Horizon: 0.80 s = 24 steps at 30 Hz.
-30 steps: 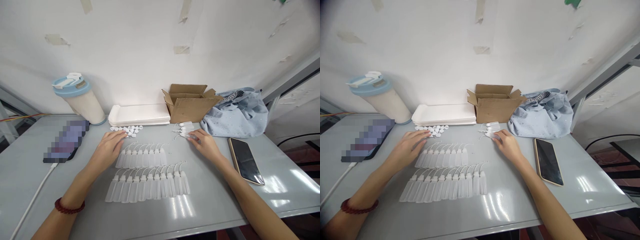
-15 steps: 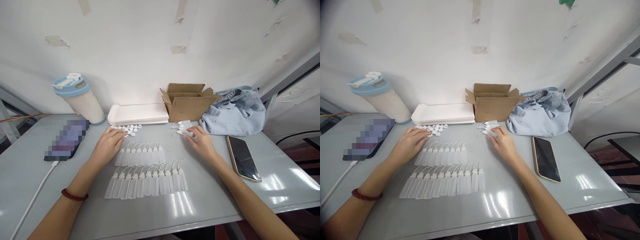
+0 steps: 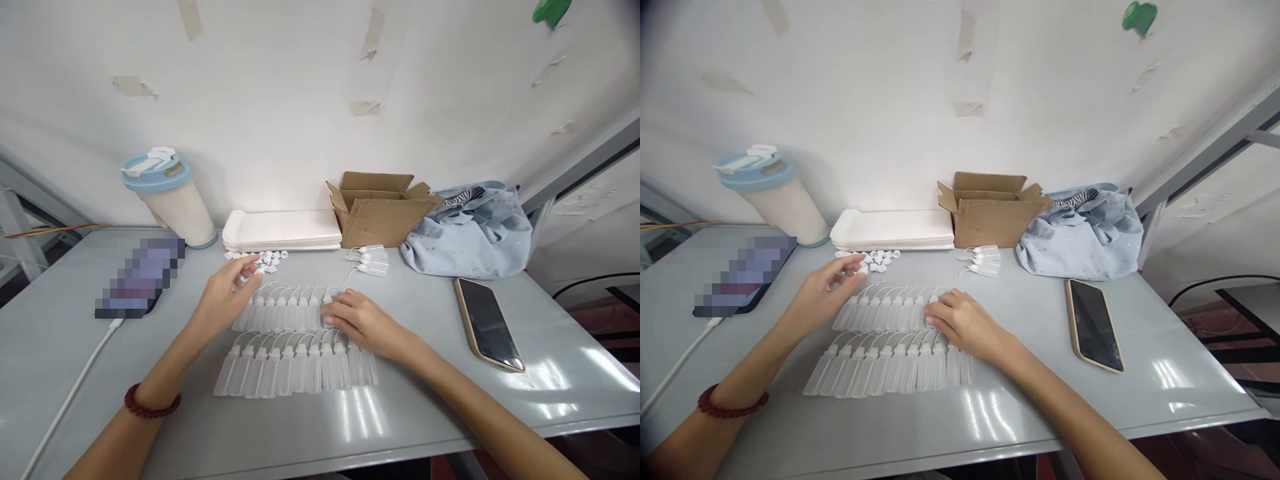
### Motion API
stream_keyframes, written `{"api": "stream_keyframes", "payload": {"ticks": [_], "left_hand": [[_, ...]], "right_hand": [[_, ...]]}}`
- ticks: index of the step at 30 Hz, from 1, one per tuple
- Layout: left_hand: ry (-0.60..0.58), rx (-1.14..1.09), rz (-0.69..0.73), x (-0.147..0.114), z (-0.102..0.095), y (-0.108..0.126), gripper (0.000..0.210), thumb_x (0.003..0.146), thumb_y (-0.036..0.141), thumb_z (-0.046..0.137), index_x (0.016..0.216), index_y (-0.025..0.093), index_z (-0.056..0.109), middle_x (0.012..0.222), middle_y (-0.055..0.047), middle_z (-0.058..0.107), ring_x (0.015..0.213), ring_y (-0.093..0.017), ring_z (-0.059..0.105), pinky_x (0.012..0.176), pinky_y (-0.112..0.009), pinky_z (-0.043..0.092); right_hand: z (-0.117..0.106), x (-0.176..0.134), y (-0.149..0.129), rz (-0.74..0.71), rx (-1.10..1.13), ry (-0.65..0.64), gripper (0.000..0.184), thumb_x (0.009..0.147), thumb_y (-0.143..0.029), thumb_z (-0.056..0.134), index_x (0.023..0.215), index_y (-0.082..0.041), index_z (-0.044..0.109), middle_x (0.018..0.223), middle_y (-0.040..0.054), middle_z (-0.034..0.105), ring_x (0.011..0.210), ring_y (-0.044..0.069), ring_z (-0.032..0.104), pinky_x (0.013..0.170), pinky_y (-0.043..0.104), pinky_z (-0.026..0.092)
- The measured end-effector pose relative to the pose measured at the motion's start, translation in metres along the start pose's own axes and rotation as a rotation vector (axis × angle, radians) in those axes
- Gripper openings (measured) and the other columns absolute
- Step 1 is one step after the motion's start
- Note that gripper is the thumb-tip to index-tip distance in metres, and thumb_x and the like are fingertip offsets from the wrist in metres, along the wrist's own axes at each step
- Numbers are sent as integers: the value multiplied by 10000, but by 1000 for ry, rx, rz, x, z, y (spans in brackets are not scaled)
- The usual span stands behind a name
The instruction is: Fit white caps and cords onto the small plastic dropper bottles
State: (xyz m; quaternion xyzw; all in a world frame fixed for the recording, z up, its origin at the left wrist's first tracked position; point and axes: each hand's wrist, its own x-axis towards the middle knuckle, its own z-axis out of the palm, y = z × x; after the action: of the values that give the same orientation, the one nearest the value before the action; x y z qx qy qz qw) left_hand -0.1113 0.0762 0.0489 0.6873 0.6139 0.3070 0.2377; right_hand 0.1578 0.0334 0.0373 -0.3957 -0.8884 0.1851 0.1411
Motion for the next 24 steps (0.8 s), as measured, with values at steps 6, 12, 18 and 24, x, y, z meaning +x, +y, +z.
{"api": "stream_keyframes", "payload": {"ticks": [6, 12, 18, 24], "left_hand": [[-207, -323, -178, -17, 3, 24, 372, 873, 485, 476, 1117, 253, 635, 817, -9, 570, 768, -169, 534, 726, -283, 447], [-339, -533, -242, -32, 15, 34, 336, 844, 490, 571, 1083, 256, 609, 863, -3, 592, 812, -151, 557, 739, -262, 459], [-333, -749, -327, -41, 29, 46, 303, 734, 425, 727, 948, 219, 664, 986, -26, 670, 963, -179, 607, 857, -278, 482], [-295, -848, -363, -46, 31, 53, 249, 704, 393, 765, 872, 229, 682, 965, -14, 690, 923, -166, 628, 829, -258, 509]], "right_hand": [[1, 1, 3, 20, -106, 1, 301, 986, -306, 372, 1021, -178, 641, 788, 60, 545, 770, 183, 501, 728, 318, 430], [-1, -4, -2, -45, -13, 230, 214, 961, -208, 413, 975, -155, 620, 832, 82, 564, 784, 183, 491, 724, 319, 444], [3, -8, -17, -170, 239, 363, 100, 905, -121, 483, 930, -169, 567, 880, 77, 569, 801, 166, 503, 690, 286, 461], [1, -12, -27, -46, 588, 240, 70, 898, -128, 499, 887, -182, 542, 825, 32, 591, 756, 133, 529, 688, 262, 448]]}}
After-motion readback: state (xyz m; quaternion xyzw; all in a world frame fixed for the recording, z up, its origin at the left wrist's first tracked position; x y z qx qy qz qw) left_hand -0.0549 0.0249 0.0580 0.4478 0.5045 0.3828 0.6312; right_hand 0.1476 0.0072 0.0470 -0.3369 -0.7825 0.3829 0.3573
